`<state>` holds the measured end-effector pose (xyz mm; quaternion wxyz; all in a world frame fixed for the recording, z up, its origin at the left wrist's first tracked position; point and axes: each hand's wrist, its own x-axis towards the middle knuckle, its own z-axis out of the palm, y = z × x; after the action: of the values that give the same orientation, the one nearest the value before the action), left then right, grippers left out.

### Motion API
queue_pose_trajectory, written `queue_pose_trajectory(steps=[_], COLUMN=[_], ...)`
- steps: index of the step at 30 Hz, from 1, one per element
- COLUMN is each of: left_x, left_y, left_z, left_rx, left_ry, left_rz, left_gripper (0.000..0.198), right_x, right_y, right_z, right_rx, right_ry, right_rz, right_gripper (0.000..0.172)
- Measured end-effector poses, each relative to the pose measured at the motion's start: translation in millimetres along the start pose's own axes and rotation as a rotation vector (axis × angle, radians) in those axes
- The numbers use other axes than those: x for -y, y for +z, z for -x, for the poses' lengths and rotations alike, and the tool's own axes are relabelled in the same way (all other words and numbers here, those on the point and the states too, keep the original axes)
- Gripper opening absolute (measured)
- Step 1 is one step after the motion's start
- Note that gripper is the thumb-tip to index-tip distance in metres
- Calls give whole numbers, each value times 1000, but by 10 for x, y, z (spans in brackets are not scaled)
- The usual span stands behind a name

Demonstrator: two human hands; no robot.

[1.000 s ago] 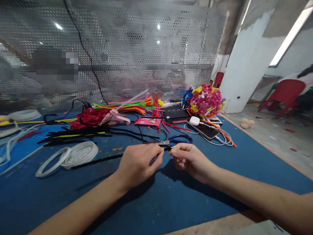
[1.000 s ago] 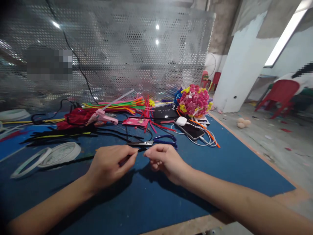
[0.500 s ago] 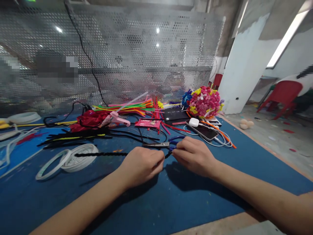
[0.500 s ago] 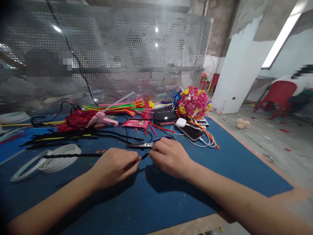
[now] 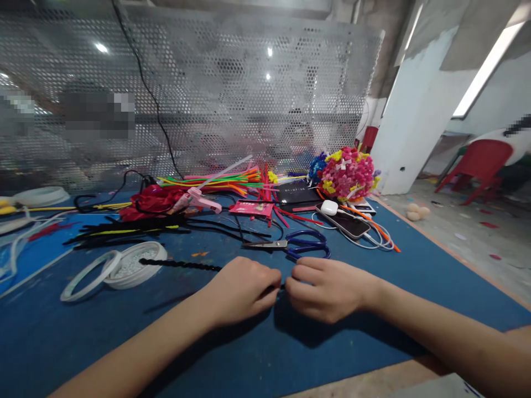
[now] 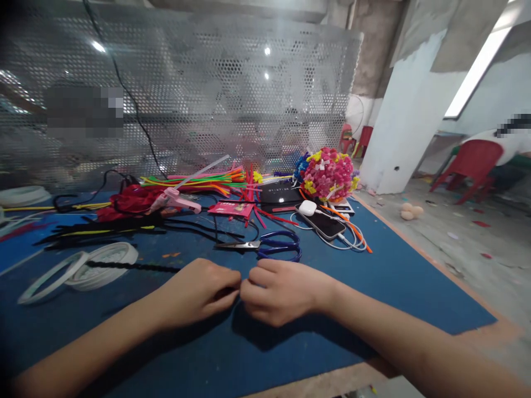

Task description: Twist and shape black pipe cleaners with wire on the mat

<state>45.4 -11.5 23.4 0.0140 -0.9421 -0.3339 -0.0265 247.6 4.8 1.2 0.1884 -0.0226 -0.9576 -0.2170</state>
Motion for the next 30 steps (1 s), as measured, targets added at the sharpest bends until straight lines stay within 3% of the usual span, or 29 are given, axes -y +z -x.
queue_pose_trajectory(steps=[4,9,12,14,17,20,24,27,30], left_x=[69,127,122,113,92,52,-1,-15,-23], left_y=[51,114,132,147,158,111,11,-11,-4], left_z=[-6,15,36,37,13,-27,-69,-76,-73], left_rx=[-100,-343,-393,-389,-330,-237,-17,140,158], left_ry=[59,239,379,385,169,-106,-236,-301,-395], left_rz=[-88,-433,-571,-586,-375,170,957,1348,1488], left_gripper=[13,21,16,16,20,20,24,25,24], right_x=[-18,-25,-15,-9,-6,-25,-78,-100,-84], right_y=[81,157,223,243,199,93,-41,-88,-113], right_z=[25,6,-17,-17,8,44,68,56,33], right_rx=[11,-140,-107,-83,-161,-232,-300,-390,-418], right_ry=[372,997,1177,1202,1017,545,-23,-230,-247], right_rz=[-251,-1085,-1440,-1427,-963,-388,21,147,154], right_gripper=[20,17,21,22,19,21,15,11,13])
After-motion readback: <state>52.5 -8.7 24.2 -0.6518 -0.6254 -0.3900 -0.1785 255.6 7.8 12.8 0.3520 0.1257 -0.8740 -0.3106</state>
